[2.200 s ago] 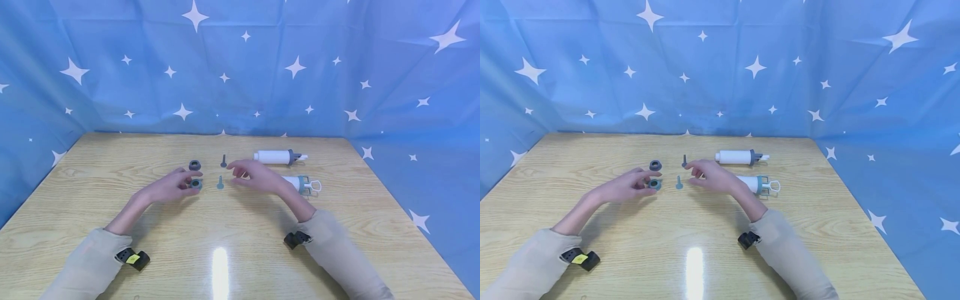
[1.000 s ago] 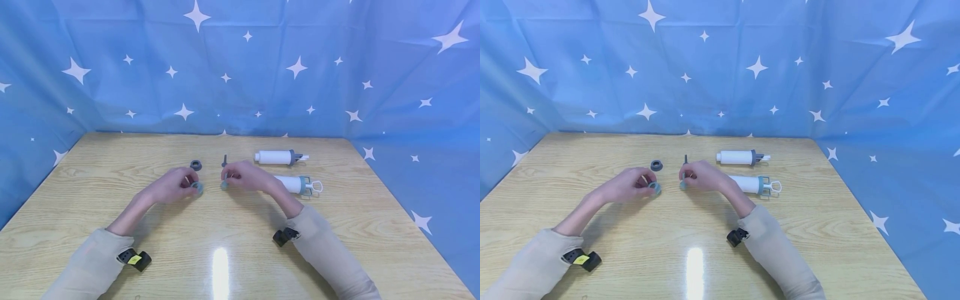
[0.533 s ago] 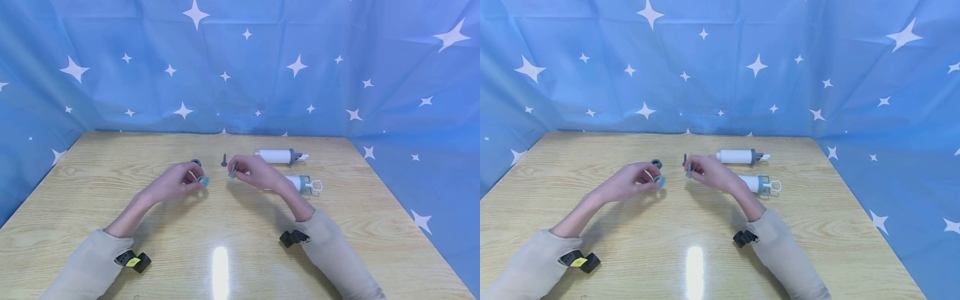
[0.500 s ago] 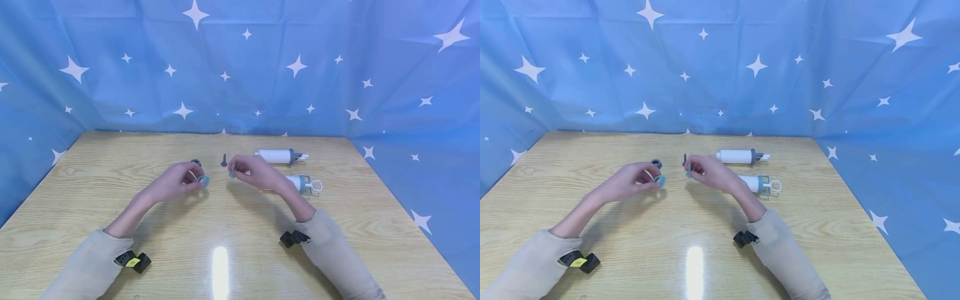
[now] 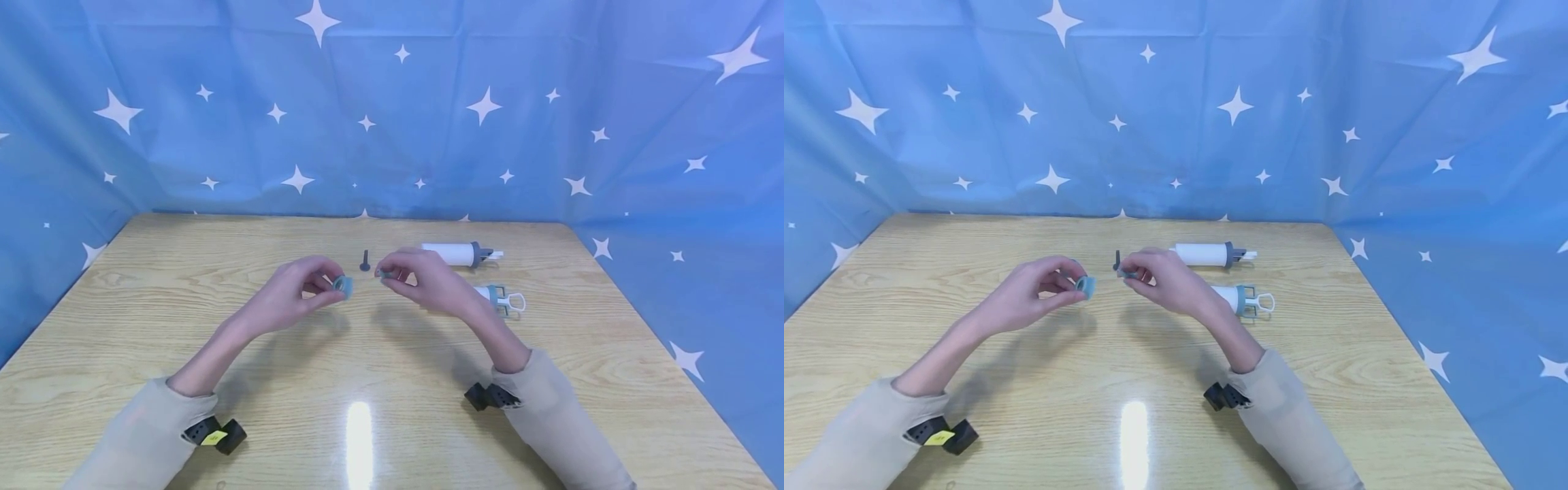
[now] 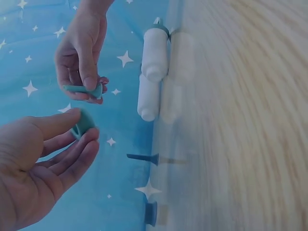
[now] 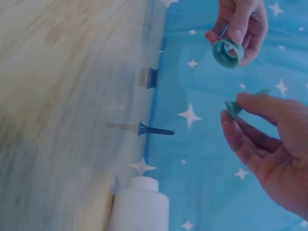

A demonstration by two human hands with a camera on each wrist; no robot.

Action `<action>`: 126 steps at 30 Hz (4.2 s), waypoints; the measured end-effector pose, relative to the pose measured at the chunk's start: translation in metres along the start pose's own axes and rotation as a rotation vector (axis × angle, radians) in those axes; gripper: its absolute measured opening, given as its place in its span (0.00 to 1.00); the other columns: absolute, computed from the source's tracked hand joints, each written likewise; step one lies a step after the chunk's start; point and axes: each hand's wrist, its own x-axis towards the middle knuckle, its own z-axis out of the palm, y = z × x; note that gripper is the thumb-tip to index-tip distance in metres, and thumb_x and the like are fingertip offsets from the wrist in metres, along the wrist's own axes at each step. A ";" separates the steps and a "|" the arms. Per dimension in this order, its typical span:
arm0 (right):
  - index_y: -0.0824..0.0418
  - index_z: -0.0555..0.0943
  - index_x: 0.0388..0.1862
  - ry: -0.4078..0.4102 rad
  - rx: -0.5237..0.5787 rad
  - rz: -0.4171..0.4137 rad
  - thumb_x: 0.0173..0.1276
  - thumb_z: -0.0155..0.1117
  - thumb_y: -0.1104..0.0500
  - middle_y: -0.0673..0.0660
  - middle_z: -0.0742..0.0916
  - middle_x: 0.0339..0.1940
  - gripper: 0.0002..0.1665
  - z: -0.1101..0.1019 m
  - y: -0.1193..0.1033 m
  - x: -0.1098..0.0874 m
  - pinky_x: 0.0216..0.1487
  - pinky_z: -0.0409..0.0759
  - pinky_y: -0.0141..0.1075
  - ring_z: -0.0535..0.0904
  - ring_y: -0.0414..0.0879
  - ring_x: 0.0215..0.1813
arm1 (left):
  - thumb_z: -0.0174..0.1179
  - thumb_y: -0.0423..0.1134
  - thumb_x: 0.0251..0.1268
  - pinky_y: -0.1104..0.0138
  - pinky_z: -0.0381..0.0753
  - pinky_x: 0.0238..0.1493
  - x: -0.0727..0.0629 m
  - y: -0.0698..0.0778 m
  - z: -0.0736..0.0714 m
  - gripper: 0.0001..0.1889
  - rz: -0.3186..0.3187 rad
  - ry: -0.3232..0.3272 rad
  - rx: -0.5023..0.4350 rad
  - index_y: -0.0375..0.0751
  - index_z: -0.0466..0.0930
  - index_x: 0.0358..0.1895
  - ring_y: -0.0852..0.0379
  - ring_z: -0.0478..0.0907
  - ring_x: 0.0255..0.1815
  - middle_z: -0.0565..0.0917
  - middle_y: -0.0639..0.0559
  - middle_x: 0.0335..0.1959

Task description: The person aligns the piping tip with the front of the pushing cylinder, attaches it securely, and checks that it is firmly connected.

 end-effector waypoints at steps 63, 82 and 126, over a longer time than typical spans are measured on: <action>0.69 0.81 0.55 0.112 0.294 -0.188 0.70 0.61 0.73 0.57 0.88 0.47 0.15 -0.009 -0.037 -0.013 0.52 0.85 0.35 0.87 0.43 0.46 | 0.67 0.29 0.66 0.64 0.86 0.49 -0.008 0.039 0.020 0.16 0.075 0.181 -0.248 0.39 0.80 0.55 0.58 0.86 0.44 0.84 0.50 0.48; 0.68 0.80 0.45 0.207 0.299 -0.197 0.66 0.68 0.74 0.58 0.87 0.36 0.11 -0.001 -0.035 -0.010 0.38 0.86 0.34 0.85 0.44 0.33 | 0.67 0.26 0.65 0.62 0.85 0.51 -0.009 0.042 0.023 0.16 0.124 0.157 -0.332 0.37 0.80 0.55 0.53 0.86 0.44 0.84 0.48 0.50; 0.66 0.82 0.47 0.166 0.221 -0.226 0.65 0.69 0.74 0.53 0.87 0.35 0.13 0.001 -0.030 -0.010 0.36 0.85 0.32 0.84 0.39 0.34 | 0.75 0.32 0.58 0.67 0.82 0.38 -0.013 0.045 0.025 0.17 0.058 0.128 -0.283 0.44 0.86 0.51 0.53 0.80 0.35 0.86 0.54 0.44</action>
